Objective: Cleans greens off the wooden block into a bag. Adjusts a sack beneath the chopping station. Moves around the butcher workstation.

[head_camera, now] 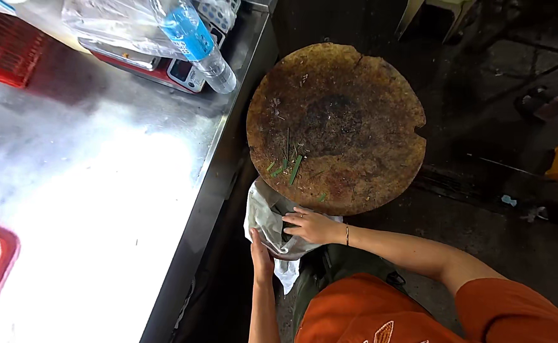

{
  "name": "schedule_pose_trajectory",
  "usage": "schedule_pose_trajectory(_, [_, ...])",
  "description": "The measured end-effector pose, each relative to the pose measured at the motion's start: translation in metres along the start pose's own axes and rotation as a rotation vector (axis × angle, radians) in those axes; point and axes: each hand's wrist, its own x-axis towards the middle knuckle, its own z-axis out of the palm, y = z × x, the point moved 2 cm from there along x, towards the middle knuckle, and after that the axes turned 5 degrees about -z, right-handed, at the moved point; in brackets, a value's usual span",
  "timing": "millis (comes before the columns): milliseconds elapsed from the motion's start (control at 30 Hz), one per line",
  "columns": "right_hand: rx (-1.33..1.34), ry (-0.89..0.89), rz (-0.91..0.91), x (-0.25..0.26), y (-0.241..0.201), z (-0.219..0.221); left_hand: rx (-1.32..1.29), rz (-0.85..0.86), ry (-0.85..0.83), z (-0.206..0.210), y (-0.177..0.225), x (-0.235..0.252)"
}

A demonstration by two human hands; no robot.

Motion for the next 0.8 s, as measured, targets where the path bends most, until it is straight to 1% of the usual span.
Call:
schedule_pose_trajectory(67, [0.025, 0.064, 0.067, 0.015, 0.013, -0.038, 0.011, 0.007, 0.012, 0.000, -0.002, -0.001])
schedule_pose_trajectory(100, [0.007, 0.098, 0.127, 0.025, 0.028, -0.059, 0.014, 0.004, 0.013, 0.000, -0.002, -0.001])
schedule_pose_trajectory(133, [-0.050, 0.154, 0.177, 0.035, 0.049, -0.079, 0.018, 0.000, 0.012, 0.000, -0.003, -0.002])
schedule_pose_trajectory(200, [-0.262, 0.294, 0.253, 0.055, 0.109, -0.107, 0.029, 0.002, 0.005, -0.001, -0.006, -0.001])
schedule_pose_trajectory(267, [-0.393, 0.275, 0.425, 0.068, 0.156, -0.127, 0.028, 0.008, 0.008, 0.000, -0.005, -0.002])
schedule_pose_trajectory(300, [-0.437, 0.229, 0.486, 0.073, 0.170, -0.131, 0.024, 0.009, 0.012, 0.002, -0.004, -0.003])
schedule_pose_trajectory(333, [-0.470, 0.186, 0.498, 0.077, 0.177, -0.129, 0.019, 0.008, 0.008, 0.002, -0.002, -0.004])
schedule_pose_trajectory(400, [-0.477, 0.129, 0.404, 0.080, 0.169, -0.116, 0.013, 0.006, -0.014, 0.003, -0.001, -0.005])
schedule_pose_trajectory(500, [-0.466, 0.071, 0.198, 0.076, 0.131, -0.081, -0.007, 0.009, -0.023, 0.004, -0.001, -0.003])
schedule_pose_trajectory(600, [-0.428, 0.050, 0.082, 0.064, 0.101, -0.044, -0.029, 0.017, -0.016, 0.004, -0.001, 0.000])
schedule_pose_trajectory(733, [-0.228, -0.140, -0.013, 0.039, 0.056, -0.009, -0.033, 0.022, -0.010, 0.002, -0.004, 0.002])
schedule_pose_trajectory(767, [-0.178, -0.172, -0.054, 0.033, 0.046, -0.005, -0.033, 0.021, -0.007, 0.002, -0.004, 0.002])
schedule_pose_trajectory(800, [-0.141, -0.169, -0.108, 0.030, 0.039, -0.005, -0.029, 0.021, -0.002, 0.002, -0.004, 0.002])
